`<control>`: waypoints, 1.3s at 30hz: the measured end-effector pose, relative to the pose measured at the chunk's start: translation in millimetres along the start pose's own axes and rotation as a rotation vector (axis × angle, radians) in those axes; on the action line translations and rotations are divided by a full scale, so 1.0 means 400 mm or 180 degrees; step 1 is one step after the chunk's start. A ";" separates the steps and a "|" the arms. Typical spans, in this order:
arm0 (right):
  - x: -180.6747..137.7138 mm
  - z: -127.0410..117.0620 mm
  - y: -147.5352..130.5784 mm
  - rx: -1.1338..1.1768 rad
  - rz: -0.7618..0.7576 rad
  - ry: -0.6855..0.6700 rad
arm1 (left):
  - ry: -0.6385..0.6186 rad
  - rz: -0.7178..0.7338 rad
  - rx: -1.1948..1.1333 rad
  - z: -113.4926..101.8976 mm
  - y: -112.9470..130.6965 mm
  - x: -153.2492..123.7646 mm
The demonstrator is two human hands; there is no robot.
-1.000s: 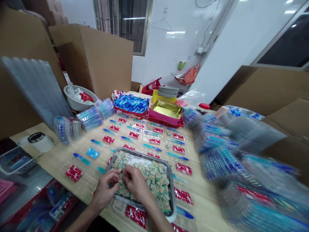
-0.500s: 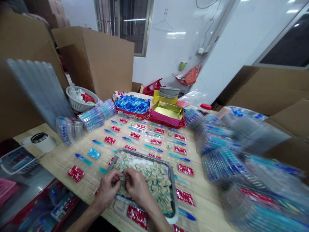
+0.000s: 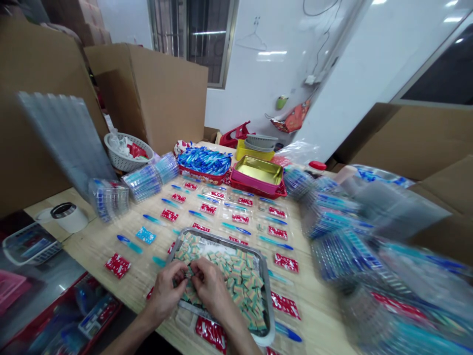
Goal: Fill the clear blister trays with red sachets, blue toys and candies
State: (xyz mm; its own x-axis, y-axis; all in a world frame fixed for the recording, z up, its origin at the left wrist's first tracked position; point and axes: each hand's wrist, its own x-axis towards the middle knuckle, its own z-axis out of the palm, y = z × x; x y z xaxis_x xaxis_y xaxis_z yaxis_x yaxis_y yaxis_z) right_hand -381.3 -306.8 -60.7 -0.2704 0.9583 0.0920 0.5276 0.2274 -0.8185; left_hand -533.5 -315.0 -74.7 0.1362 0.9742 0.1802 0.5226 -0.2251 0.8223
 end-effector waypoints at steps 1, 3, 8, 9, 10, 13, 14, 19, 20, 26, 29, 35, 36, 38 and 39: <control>-0.002 0.000 0.000 -0.0013 0.0059 0.0025 | 0.0009 -0.0009 0.0012 0.000 0.001 0.000; -0.006 -0.001 -0.002 -0.0025 0.0191 0.0051 | 0.0013 -0.0040 0.0035 0.000 0.002 0.000; -0.009 0.002 -0.012 0.0124 0.0239 0.0031 | -0.0058 -0.0009 0.0209 0.001 0.009 -0.002; -0.009 0.004 -0.014 0.0084 0.0185 0.0056 | -0.0055 0.0012 0.0257 0.000 0.011 -0.002; -0.009 0.007 -0.014 0.0016 0.0122 0.0087 | -0.0056 0.0031 0.0311 -0.001 0.014 -0.002; -0.011 0.017 -0.009 -0.0167 -0.0088 0.0217 | -0.0112 0.0067 0.0476 -0.007 0.026 -0.001; -0.012 0.020 -0.007 -0.0170 -0.0163 0.0264 | -0.0128 0.0075 0.0519 -0.010 0.030 -0.001; -0.012 0.026 -0.002 -0.0038 -0.0382 0.0317 | -0.0241 0.0134 0.0662 -0.021 0.040 0.007; -0.012 0.025 -0.002 -0.0030 -0.0388 0.0304 | -0.0271 0.0145 0.0672 -0.021 0.040 0.009; -0.015 0.019 -0.003 -0.0192 -0.0396 0.0201 | -0.0315 -0.0002 0.0469 -0.018 0.034 0.017; -0.008 0.012 -0.006 -0.0492 -0.0685 0.0030 | -0.0274 -0.0093 0.0314 -0.015 0.024 0.019; 0.027 -0.015 -0.013 -0.0925 -0.1172 -0.0307 | -0.0337 -0.0217 -0.0115 -0.018 0.002 0.041; 0.033 -0.022 -0.016 -0.0889 -0.1169 -0.0372 | -0.0369 -0.0250 -0.0215 -0.021 -0.001 0.046; 0.041 -0.036 -0.026 -0.0735 -0.1044 -0.0523 | -0.0464 -0.0314 -0.0448 -0.026 -0.005 0.056; 0.045 -0.044 -0.032 -0.0654 -0.0949 -0.0595 | -0.0525 -0.0355 -0.0577 -0.028 -0.007 0.061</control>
State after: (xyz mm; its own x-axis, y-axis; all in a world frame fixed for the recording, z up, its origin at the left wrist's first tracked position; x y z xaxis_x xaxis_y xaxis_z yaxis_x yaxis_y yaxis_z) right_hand -379.0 -289.3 -38.5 -0.5676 0.8015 0.1881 0.5487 0.5386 -0.6394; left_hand -541.0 -290.4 -66.5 0.2292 0.9734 0.0049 0.3847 -0.0952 0.9181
